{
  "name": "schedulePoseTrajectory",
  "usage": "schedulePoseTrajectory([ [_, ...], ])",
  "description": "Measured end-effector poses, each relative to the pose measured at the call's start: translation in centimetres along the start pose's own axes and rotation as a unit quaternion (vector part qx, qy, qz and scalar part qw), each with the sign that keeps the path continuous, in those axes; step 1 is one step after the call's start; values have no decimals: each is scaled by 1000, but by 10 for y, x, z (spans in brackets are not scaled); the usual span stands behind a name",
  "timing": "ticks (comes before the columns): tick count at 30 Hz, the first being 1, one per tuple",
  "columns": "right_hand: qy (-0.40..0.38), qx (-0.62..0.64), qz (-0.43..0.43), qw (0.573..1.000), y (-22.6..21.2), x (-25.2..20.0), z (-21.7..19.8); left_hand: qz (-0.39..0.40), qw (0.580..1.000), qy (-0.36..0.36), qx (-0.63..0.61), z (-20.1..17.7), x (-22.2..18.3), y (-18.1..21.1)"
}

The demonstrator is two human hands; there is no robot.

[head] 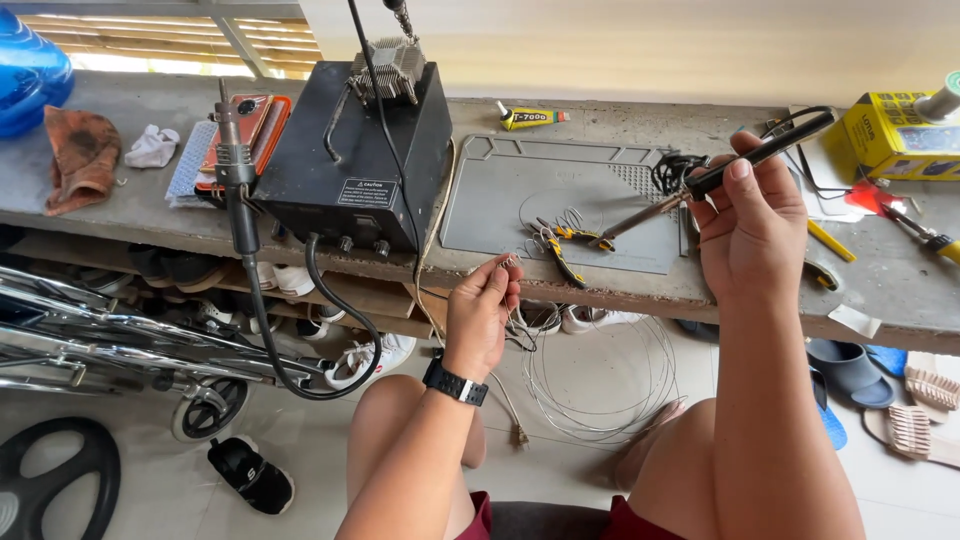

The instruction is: Soldering a small wire coil using a soldering iron and pliers on a workbench.

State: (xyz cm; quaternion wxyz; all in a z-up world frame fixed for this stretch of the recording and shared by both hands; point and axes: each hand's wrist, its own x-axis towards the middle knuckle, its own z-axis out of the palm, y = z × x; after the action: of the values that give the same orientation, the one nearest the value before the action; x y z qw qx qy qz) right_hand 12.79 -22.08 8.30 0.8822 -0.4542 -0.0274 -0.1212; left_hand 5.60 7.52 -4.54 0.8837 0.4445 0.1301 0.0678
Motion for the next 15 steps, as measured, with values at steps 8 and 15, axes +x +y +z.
schedulePoseTrajectory([
  [8, 15, -19, -21, 999, 0, 2, 13, 28, 999, -27, 13, -11, 0, -9],
  [15, 3, -34, -35, 999, 3, -1, 8, 30, 999, -19, 24, -2, -7, -5],
])
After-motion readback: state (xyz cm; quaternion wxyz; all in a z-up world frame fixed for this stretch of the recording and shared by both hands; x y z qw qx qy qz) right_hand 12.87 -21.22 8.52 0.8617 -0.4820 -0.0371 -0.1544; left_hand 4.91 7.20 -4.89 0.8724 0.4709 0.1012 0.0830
